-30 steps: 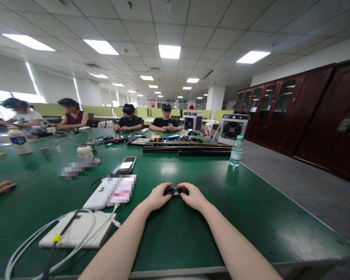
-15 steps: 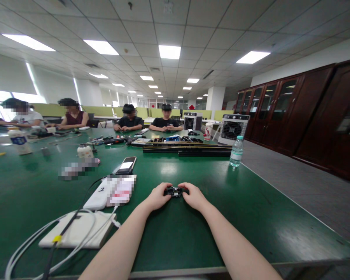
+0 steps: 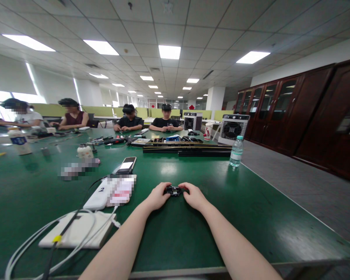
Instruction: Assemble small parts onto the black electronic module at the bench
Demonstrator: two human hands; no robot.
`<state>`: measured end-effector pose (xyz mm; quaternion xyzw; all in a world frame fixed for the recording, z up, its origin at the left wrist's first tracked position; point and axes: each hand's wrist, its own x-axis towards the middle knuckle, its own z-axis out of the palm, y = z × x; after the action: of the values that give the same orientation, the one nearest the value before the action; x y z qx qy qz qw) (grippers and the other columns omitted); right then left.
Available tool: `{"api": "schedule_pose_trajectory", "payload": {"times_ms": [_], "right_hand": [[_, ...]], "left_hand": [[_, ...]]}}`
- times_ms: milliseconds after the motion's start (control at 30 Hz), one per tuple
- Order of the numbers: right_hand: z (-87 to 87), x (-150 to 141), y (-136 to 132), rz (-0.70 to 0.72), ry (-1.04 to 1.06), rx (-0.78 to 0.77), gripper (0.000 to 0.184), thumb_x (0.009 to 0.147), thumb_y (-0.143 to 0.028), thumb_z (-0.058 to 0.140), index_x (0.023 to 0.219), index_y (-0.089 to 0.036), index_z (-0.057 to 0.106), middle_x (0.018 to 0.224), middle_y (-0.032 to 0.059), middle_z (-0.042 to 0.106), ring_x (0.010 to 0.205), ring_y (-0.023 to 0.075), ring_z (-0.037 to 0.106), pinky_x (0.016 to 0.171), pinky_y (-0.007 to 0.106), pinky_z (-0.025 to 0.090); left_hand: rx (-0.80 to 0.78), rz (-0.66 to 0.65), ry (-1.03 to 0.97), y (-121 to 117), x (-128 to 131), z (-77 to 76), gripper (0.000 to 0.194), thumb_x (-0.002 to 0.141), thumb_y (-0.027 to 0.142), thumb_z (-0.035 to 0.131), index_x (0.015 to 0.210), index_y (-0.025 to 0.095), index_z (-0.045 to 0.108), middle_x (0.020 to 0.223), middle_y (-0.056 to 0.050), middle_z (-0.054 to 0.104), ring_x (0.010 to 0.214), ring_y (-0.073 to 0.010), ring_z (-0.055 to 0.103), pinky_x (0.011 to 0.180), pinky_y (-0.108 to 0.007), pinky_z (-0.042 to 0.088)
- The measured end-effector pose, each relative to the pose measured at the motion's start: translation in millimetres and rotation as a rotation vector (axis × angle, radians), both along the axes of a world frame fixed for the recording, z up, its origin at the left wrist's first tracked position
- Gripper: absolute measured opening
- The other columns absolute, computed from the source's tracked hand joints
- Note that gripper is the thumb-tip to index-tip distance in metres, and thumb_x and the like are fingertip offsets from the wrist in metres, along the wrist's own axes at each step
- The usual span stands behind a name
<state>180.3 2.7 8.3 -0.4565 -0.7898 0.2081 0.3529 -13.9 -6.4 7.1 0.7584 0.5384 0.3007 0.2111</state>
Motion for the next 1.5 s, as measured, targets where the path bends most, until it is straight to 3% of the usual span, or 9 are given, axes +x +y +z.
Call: {"api": "schedule_pose_trajectory", "payload": {"times_ms": [533,1500], "right_hand": [[2.6,-0.8,-2.4,0.007,0.024,-0.049,0.041,0.068,-0.002,0.043,0.100,-0.018,0.063,0.102,0.0045,0.067,0.097,0.0165,0.061,0.092,0.032,0.045],[3.6,-0.3,-2.5,-0.017,-0.010,-0.041,0.040,0.069,-0.003,0.043,0.099,-0.019,0.064,0.100,0.0037,0.067,0.091,0.0160,0.061,0.088,0.030,0.046]], "left_hand": [[0.005,-0.002,-0.002,0.9,-0.3,-2.5,0.051,0.071,0.014,0.054,0.122,0.013,0.048,0.122,-0.011,0.055,0.113,-0.0219,0.053,0.101,-0.033,0.039],[0.028,-0.016,0.014,1.1,-2.0,-0.2,0.041,0.073,0.015,0.054,0.114,0.016,0.054,0.114,-0.009,0.057,0.108,-0.0205,0.054,0.098,-0.031,0.039]]}}
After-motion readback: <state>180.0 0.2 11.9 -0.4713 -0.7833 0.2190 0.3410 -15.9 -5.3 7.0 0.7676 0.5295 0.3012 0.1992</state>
